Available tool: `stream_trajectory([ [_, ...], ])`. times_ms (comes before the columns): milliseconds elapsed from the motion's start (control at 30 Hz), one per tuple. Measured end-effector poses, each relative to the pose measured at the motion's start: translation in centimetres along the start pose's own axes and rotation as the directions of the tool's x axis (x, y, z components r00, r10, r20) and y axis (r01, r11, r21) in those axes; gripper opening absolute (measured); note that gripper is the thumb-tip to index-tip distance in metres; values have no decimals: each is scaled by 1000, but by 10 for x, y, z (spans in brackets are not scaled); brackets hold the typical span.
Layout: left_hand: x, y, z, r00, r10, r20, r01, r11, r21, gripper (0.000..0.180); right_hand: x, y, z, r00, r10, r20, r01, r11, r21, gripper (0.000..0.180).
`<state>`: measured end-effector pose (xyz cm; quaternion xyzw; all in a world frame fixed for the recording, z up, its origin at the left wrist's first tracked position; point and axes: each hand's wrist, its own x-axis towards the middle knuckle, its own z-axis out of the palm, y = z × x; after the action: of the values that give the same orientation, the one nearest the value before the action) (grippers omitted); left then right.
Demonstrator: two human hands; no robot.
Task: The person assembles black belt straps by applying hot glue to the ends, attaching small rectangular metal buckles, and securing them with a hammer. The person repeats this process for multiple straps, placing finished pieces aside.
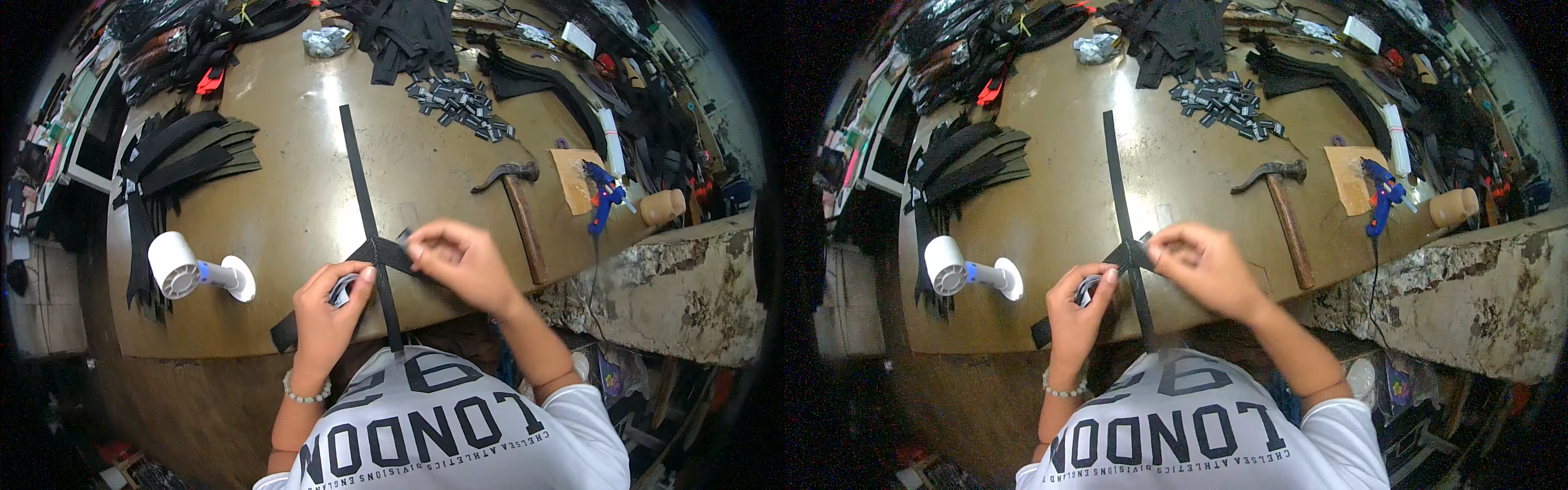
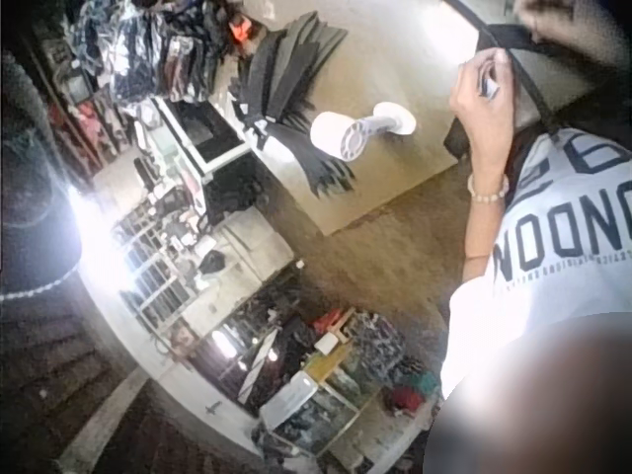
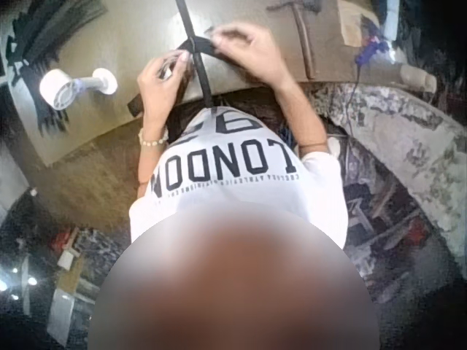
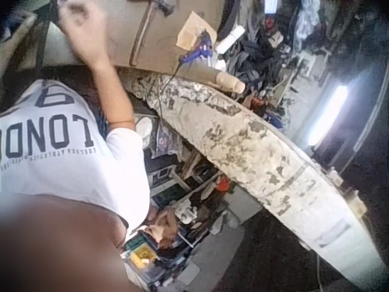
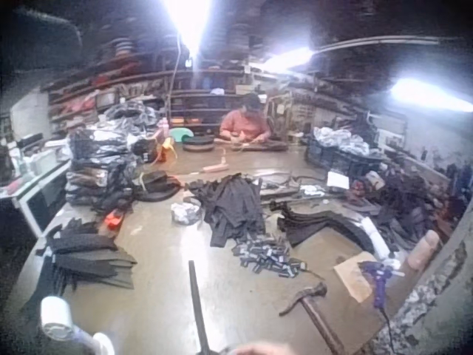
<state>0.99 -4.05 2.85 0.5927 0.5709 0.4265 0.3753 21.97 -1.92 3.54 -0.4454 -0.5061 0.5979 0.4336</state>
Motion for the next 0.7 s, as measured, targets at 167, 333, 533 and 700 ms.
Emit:
stream_trajectory([
  [167,-3,2,-2,978,-194,80,202,975,-97,15,-15,23,42,1000,-2,-28,6,992,129,19],
  [333,13,-6,-6,985,-170,26,165,978,126,21,-9,34,19,956,-64,-285,-9,969,-248,18],
  [533,26,-19,1,996,-79,49,63,962,267,21,-12,41,12,961,-263,-91,176,826,-535,14],
  [700,25,-20,3,993,-112,30,103,970,221,24,-33,25,7,871,-227,436,448,730,-516,25],
])
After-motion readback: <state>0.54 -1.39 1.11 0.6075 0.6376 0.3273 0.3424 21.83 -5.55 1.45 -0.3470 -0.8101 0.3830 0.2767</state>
